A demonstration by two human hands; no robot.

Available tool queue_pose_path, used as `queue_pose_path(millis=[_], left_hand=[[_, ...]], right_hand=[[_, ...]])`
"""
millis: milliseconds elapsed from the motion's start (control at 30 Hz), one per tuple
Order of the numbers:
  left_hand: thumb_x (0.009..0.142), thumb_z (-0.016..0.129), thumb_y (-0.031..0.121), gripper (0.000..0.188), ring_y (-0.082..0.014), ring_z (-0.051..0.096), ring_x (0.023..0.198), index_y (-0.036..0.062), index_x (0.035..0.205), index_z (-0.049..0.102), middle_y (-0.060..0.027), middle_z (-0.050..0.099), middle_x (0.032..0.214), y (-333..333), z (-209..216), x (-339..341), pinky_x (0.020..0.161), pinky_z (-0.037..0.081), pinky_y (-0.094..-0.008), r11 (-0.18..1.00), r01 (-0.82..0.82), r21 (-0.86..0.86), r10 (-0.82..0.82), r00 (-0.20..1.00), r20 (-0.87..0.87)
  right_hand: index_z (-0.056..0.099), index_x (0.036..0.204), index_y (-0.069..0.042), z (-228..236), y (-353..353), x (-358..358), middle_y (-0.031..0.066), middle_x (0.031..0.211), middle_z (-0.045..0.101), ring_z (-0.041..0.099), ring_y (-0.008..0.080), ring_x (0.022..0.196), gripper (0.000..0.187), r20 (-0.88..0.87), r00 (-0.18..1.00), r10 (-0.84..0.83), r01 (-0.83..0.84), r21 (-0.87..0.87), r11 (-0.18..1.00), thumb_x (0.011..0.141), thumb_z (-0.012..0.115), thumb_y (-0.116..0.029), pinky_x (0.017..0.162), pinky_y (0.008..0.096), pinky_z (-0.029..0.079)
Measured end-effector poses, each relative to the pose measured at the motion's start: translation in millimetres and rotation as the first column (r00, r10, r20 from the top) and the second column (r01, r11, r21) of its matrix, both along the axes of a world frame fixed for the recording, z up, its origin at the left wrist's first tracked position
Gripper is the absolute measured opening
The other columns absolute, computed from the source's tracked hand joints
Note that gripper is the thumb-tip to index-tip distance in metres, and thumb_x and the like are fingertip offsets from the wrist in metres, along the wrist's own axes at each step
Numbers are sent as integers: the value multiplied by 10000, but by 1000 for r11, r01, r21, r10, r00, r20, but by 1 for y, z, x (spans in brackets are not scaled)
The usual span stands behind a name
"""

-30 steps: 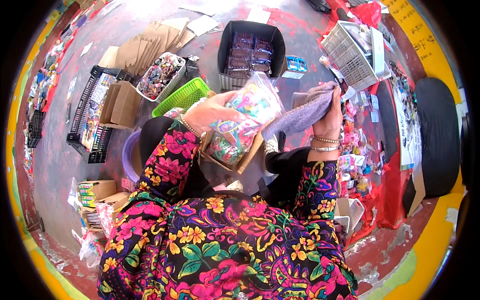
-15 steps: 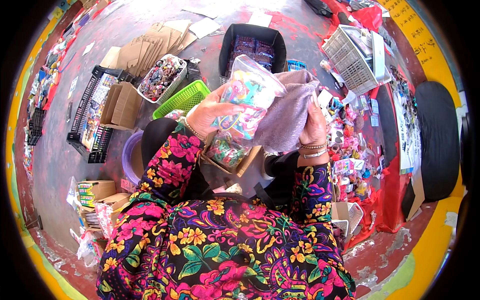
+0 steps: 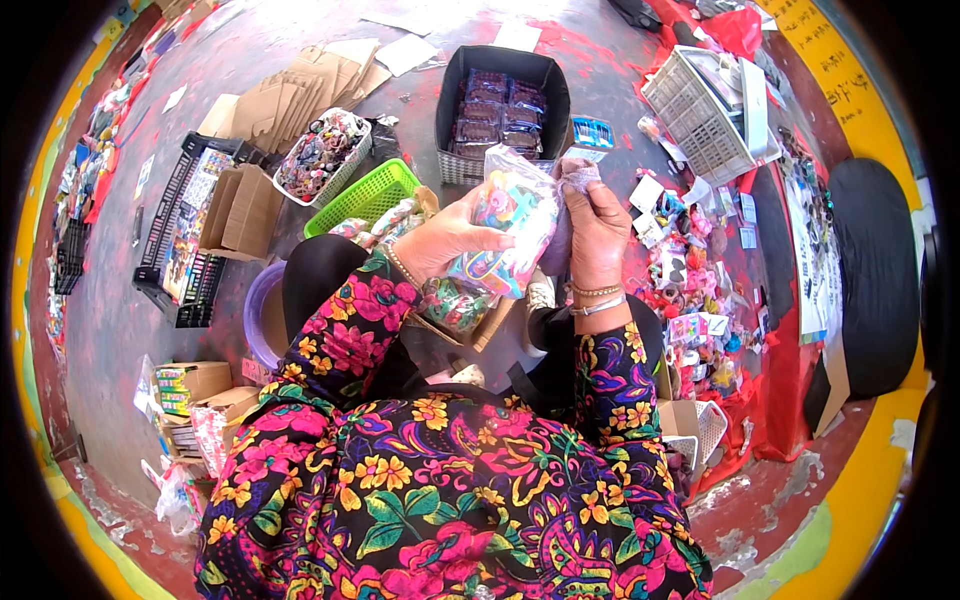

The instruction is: The person sits on the floor and wipes small packaged items with a cloth. They pick up each package from a green basket, wipe it with a cloth, and place it back into the basket.

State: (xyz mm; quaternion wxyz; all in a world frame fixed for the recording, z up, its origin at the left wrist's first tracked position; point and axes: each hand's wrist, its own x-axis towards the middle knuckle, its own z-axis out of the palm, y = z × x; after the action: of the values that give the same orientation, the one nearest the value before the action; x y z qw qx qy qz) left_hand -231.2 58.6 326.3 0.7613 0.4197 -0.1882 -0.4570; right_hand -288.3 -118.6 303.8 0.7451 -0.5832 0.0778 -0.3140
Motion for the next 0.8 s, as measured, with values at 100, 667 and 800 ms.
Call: queue_pose_path(millis=[100, 667, 800], left_hand=[[772, 658, 44, 624, -168, 572, 1021, 19, 1310, 343, -88, 553, 1142, -5, -7, 1, 878, 465, -300, 999, 37, 25, -38, 999, 21], [920, 464, 418, 485, -171, 611, 884, 26, 1206, 449, -78, 577, 1050, -8, -23, 9, 758, 529, -328, 987, -159, 37, 163, 956, -243], [952, 422, 335, 427, -172, 586, 1004, 54, 1272, 436, -89, 549, 1173, -4, -21, 7, 816, 509, -323, 979, -197, -51, 198, 980, 14]], right_hand=[[612, 998, 31, 0, 0, 2, 22, 967, 620, 559, 82, 862, 155, 51, 999, 4, -7, 67, 998, 852, 560, 30, 772, 213, 459], [606, 1055, -9, 17, 3, 7, 168, 1129, 574, 495, 317, 1127, 278, 32, 953, 301, -197, -691, 695, 849, 547, -186, 1006, 426, 309], [575, 1132, -69, 6, 25, 7, 162, 1229, 513, 339, 370, 1280, 342, 7, 993, 115, -43, -904, 426, 803, 593, -161, 1048, 478, 240]])
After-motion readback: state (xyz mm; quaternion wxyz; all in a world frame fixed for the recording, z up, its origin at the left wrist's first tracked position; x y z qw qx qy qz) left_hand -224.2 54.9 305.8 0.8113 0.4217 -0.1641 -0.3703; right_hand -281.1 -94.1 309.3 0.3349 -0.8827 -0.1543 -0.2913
